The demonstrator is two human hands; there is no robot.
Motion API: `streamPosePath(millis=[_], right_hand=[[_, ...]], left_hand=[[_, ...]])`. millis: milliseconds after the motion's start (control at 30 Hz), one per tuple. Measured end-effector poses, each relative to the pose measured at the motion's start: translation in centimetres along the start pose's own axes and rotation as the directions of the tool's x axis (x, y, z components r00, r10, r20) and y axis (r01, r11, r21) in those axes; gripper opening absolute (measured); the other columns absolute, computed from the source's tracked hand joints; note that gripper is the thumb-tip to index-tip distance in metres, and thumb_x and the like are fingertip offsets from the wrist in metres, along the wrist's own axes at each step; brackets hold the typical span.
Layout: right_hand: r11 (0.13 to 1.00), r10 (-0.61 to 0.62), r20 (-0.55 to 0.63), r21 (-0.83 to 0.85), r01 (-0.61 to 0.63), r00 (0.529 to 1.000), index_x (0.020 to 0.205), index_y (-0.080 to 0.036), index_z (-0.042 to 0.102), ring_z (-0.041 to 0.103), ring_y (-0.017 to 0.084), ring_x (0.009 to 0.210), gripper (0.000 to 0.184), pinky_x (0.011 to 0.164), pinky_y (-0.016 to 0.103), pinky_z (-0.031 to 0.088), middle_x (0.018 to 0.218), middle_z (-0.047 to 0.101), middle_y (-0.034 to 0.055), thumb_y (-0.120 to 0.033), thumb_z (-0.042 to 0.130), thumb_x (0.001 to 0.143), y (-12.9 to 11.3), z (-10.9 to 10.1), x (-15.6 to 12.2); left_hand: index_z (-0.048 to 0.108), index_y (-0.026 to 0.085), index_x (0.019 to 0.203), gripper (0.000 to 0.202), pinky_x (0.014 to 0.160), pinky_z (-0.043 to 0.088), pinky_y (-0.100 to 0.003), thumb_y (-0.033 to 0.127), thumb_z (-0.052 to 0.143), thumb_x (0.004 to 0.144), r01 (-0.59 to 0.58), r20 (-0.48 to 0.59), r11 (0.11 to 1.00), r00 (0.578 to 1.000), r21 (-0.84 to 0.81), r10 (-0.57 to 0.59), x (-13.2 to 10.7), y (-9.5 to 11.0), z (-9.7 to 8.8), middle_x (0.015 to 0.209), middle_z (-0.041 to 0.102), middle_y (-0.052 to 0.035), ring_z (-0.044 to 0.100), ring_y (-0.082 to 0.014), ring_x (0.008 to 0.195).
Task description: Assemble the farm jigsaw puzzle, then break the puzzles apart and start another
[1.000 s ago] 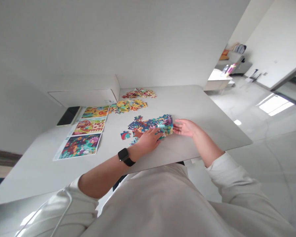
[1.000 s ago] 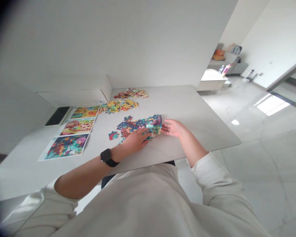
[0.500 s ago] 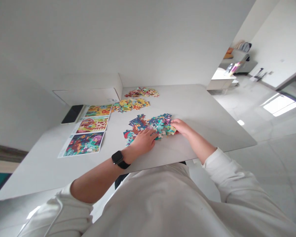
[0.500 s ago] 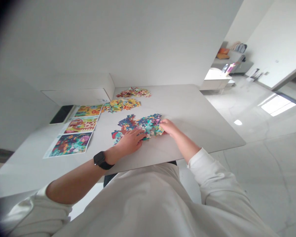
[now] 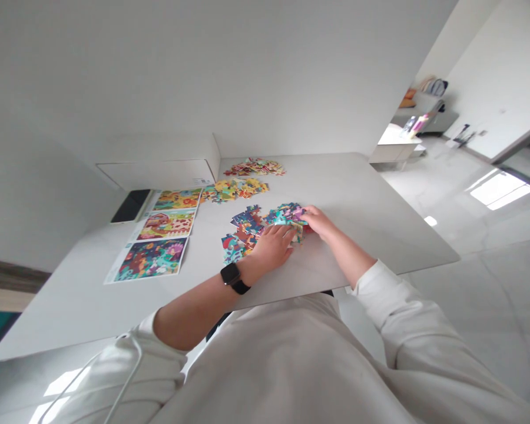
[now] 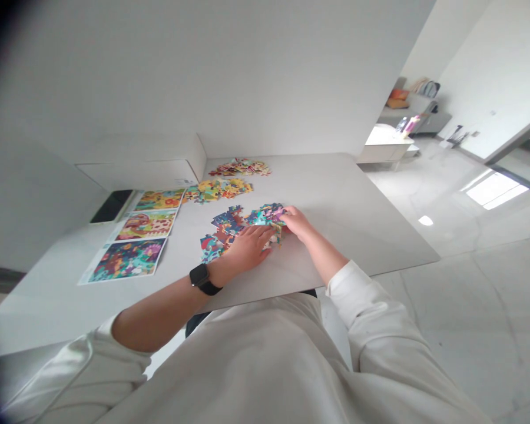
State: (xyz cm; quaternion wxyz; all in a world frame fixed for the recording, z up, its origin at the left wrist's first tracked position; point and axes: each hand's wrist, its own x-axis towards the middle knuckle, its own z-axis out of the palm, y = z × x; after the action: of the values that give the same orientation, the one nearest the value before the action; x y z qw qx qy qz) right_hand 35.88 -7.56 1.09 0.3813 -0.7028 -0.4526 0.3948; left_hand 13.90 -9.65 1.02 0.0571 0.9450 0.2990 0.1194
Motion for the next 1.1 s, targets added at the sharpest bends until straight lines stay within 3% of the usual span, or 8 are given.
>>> streamPosePath(millis=[167,267,367,500,667,867,967,1100], right_hand=[[0.942,-0.078,0.047,-0.325,0.089,0.996,0.131,-0.021,0.069,0.073,0.021,0.089,0.034,0.077,0.028,0.056,0.110,0.080,0.0082,-0.030,0.062,0.099,1.5,-3.1,0.0],[0.764,-0.195,0.019,-0.624,0.165,0.981,0.128,-0.019,0.072,0.073,0.028,0.107,0.031,0.097,0.037,0.055,0.121,0.078,0.0160,-0.031,0.065,0.100,2.1,-4.1,0.0],[0.627,-0.287,-0.024,-0.761,0.169,0.957,0.132,-0.017,0.072,0.070,0.032,0.117,0.036,0.105,0.040,0.051,0.130,0.072,0.0207,-0.034,0.066,0.100,2.1,-4.1,-0.3],[0.595,-0.265,0.054,-0.777,0.207,0.963,0.128,-0.021,0.075,0.071,0.028,0.111,0.036,0.098,0.034,0.051,0.125,0.074,0.0155,-0.035,0.074,0.095,1.6,-3.8,-0.4],[0.626,-0.212,0.172,-0.732,0.269,0.962,0.116,-0.022,0.081,0.072,0.024,0.097,0.028,0.086,0.030,0.050,0.108,0.079,0.0099,-0.035,0.079,0.091,1.1,-3.8,0.2],[0.571,-0.340,0.111,-0.765,0.298,0.934,0.134,-0.018,0.074,0.069,0.028,0.119,0.039,0.108,0.036,0.049,0.134,0.072,0.0180,-0.035,0.070,0.099,0.2,-2.5,2.4],[0.538,-0.400,0.196,-0.741,0.402,0.896,0.143,-0.017,0.069,0.064,0.029,0.133,0.046,0.116,0.039,0.045,0.144,0.068,0.0192,-0.034,0.071,0.099,-0.4,-1.4,4.2],[0.533,-0.370,0.347,-0.680,0.503,0.862,0.141,-0.017,0.071,0.064,0.031,0.135,0.058,0.116,0.038,0.046,0.146,0.069,0.0196,-0.045,0.083,0.091,-1.5,-0.2,6.3]], left_hand=[[0.068,0.020,0.139,0.040,0.115,0.043,-0.055,0.031,0.058,0.102,0.014,0.063,0.999,0.998,0.035,-0.016,0.5,0.3,-0.2,0.138,0.071,-0.0159,0.060,-0.0365,0.132],[0.070,0.021,0.135,0.038,0.117,0.039,-0.056,0.037,0.060,0.102,-0.004,0.072,0.999,0.997,0.054,0.000,1.2,0.7,0.0,0.139,0.071,-0.0147,0.059,-0.0374,0.133],[0.072,0.021,0.130,0.035,0.115,0.042,-0.053,0.039,0.064,0.101,-0.029,0.109,0.999,0.994,0.036,0.025,2.0,1.1,0.0,0.133,0.073,-0.0144,0.063,-0.0355,0.128],[0.067,0.017,0.137,0.043,0.107,0.049,-0.050,0.036,0.069,0.098,-0.025,0.136,0.999,0.991,0.026,0.021,2.4,1.2,-0.6,0.122,0.073,-0.0161,0.066,-0.0353,0.119],[0.065,0.019,0.139,0.044,0.102,0.054,-0.044,0.035,0.069,0.098,-0.004,0.153,0.999,0.988,-0.040,0.010,2.3,1.1,-0.6,0.127,0.069,-0.0159,0.068,-0.0328,0.117],[0.064,0.019,0.141,0.043,0.111,0.050,-0.047,0.013,0.051,0.101,0.013,0.091,1.000,0.996,0.015,-0.015,2.0,0.8,0.6,0.136,0.067,-0.0170,0.065,-0.0312,0.125],[0.061,0.021,0.146,0.047,0.115,0.047,-0.051,0.015,0.054,0.100,0.085,0.015,0.996,0.996,0.024,-0.086,1.7,-1.0,0.3,0.147,0.062,-0.0177,0.060,-0.0338,0.134],[0.058,0.020,0.148,0.052,0.118,0.045,-0.056,0.034,0.066,0.099,0.300,-0.077,0.954,0.951,-0.013,-0.300,1.0,-6.1,-1.4,0.153,0.057,-0.0199,0.054,-0.0386,0.141]])
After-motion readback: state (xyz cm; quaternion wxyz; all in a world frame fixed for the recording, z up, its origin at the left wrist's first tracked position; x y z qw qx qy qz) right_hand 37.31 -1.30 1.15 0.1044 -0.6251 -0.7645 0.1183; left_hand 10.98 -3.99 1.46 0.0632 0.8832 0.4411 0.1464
